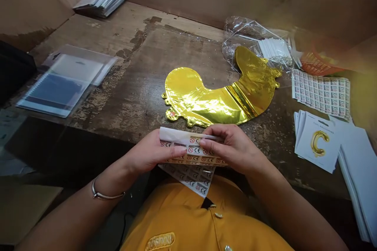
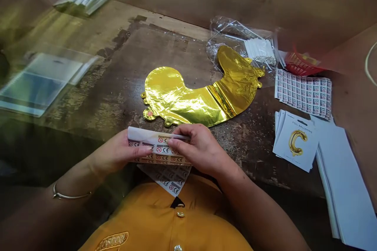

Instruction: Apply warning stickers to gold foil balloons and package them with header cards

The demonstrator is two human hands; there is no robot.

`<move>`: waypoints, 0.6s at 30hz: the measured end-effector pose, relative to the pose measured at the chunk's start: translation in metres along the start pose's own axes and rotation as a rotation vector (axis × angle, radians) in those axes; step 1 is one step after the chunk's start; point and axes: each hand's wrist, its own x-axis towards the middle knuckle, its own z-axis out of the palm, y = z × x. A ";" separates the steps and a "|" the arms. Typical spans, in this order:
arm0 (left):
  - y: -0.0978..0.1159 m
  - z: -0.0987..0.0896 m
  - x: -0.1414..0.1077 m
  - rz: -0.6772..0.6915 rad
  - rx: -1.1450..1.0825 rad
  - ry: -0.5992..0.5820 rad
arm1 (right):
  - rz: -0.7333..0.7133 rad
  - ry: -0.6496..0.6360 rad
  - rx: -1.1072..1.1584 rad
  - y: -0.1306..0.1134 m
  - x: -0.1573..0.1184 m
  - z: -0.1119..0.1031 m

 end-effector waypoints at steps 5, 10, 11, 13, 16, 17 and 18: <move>-0.007 0.007 -0.002 -0.008 -0.085 0.069 | -0.096 0.137 -0.240 -0.001 -0.003 0.005; -0.010 0.014 -0.004 -0.006 -0.144 0.157 | -0.542 0.668 -0.829 -0.013 -0.020 0.017; -0.009 0.015 -0.004 0.000 -0.147 0.170 | -0.585 0.632 -0.868 -0.014 -0.022 0.020; -0.009 0.015 -0.005 0.022 -0.124 0.188 | -0.595 0.527 -0.890 -0.015 -0.024 0.028; -0.009 0.016 -0.006 0.056 -0.040 0.205 | -0.532 0.465 -0.889 -0.011 -0.021 0.037; -0.009 0.016 -0.006 0.064 -0.013 0.212 | -0.520 0.466 -0.890 -0.010 -0.020 0.038; -0.008 0.017 -0.007 0.072 0.012 0.222 | -0.516 0.476 -0.892 -0.009 -0.018 0.039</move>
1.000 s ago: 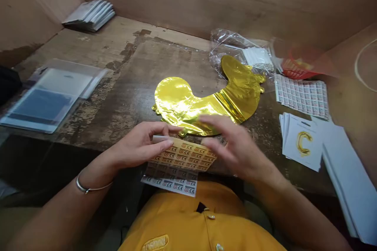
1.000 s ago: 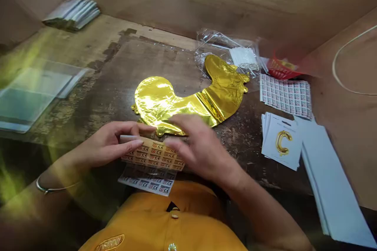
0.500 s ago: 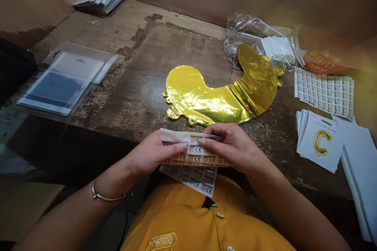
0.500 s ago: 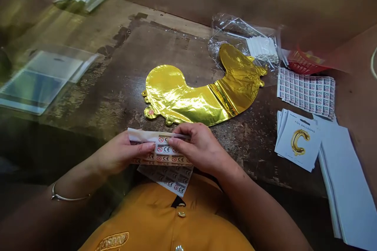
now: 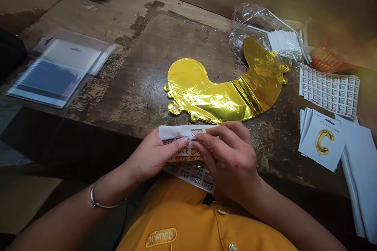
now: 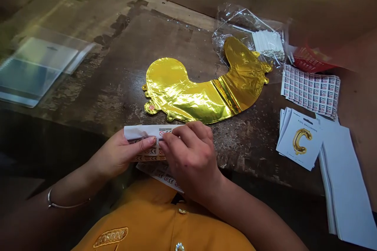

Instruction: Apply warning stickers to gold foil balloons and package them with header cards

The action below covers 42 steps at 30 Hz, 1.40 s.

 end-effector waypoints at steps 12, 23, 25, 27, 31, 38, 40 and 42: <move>0.005 0.007 -0.006 0.105 0.174 0.081 | -0.019 -0.021 -0.038 -0.009 0.007 -0.004; 0.002 0.010 -0.006 0.093 0.196 0.082 | -0.038 -0.034 -0.079 -0.008 0.007 0.001; 0.002 0.011 -0.005 0.089 0.177 0.078 | -0.018 -0.029 -0.054 -0.007 0.007 0.002; 0.003 0.011 -0.004 0.082 0.161 0.082 | 0.033 -0.025 0.013 -0.004 0.006 0.002; 0.006 0.011 -0.003 0.057 0.139 0.093 | 0.173 -0.049 0.193 0.001 0.005 0.000; 0.006 0.011 -0.001 0.098 0.242 0.088 | 0.079 -0.127 0.117 0.001 0.008 -0.006; 0.005 0.012 -0.003 0.116 0.319 0.108 | 0.054 -0.151 0.089 -0.001 0.009 -0.006; 0.005 0.012 -0.005 0.147 0.398 0.119 | 0.031 -0.168 0.054 -0.002 0.010 -0.007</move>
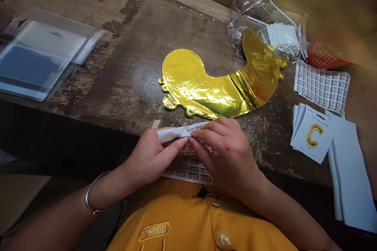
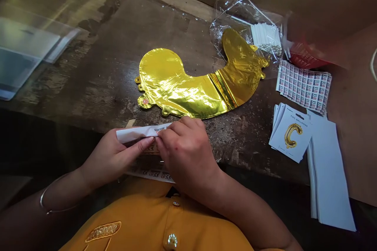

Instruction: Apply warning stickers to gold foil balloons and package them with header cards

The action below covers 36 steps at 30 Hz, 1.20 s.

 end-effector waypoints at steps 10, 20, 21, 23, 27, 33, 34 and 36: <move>0.001 0.002 0.000 0.007 0.052 0.011 | -0.061 0.062 -0.142 -0.002 -0.002 0.007; 0.000 0.005 0.003 -0.126 -0.204 0.086 | 0.436 0.101 0.532 0.011 -0.001 0.017; -0.001 0.005 0.003 -0.124 -0.221 0.128 | 0.497 0.094 0.603 0.012 0.000 0.017; -0.003 0.004 0.002 -0.084 -0.222 0.205 | 0.572 0.087 0.692 0.013 0.002 0.015; -0.007 0.003 0.001 0.049 -0.009 0.254 | 0.477 0.183 0.559 0.014 0.003 0.008; -0.004 0.003 0.002 0.055 0.113 0.140 | -0.138 0.442 -0.190 0.009 -0.005 0.012; -0.003 0.004 0.001 0.070 0.089 0.132 | -0.201 0.401 -0.218 0.007 -0.007 0.014; -0.003 0.005 0.000 0.100 0.040 0.132 | -0.260 0.316 -0.214 0.003 -0.009 0.015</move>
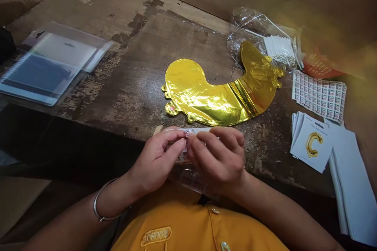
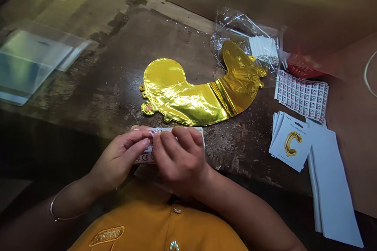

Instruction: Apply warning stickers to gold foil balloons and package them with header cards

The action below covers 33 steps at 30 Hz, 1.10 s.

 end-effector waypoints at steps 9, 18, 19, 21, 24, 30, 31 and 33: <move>-0.002 -0.003 0.002 0.016 0.014 -0.042 | 0.284 -0.335 0.377 0.034 0.031 -0.023; -0.002 -0.006 0.007 0.129 0.167 -0.186 | 0.229 -0.723 0.614 0.051 0.058 -0.012; -0.003 -0.006 0.007 0.134 0.172 -0.184 | 0.212 -0.728 0.602 0.050 0.059 -0.012; -0.005 -0.007 0.008 0.144 0.182 -0.176 | 0.197 -0.730 0.565 0.048 0.058 -0.013; -0.007 -0.009 0.008 0.159 0.203 -0.178 | 0.206 -0.714 0.524 0.048 0.057 -0.012; -0.007 -0.008 0.010 0.198 0.214 -0.214 | 0.156 -0.787 0.524 0.045 0.061 -0.012; -0.008 -0.008 0.009 0.198 0.211 -0.217 | 0.139 -0.788 0.511 0.043 0.062 -0.014; -0.011 -0.008 0.007 0.178 0.215 -0.211 | 0.121 -0.767 0.485 0.039 0.062 -0.019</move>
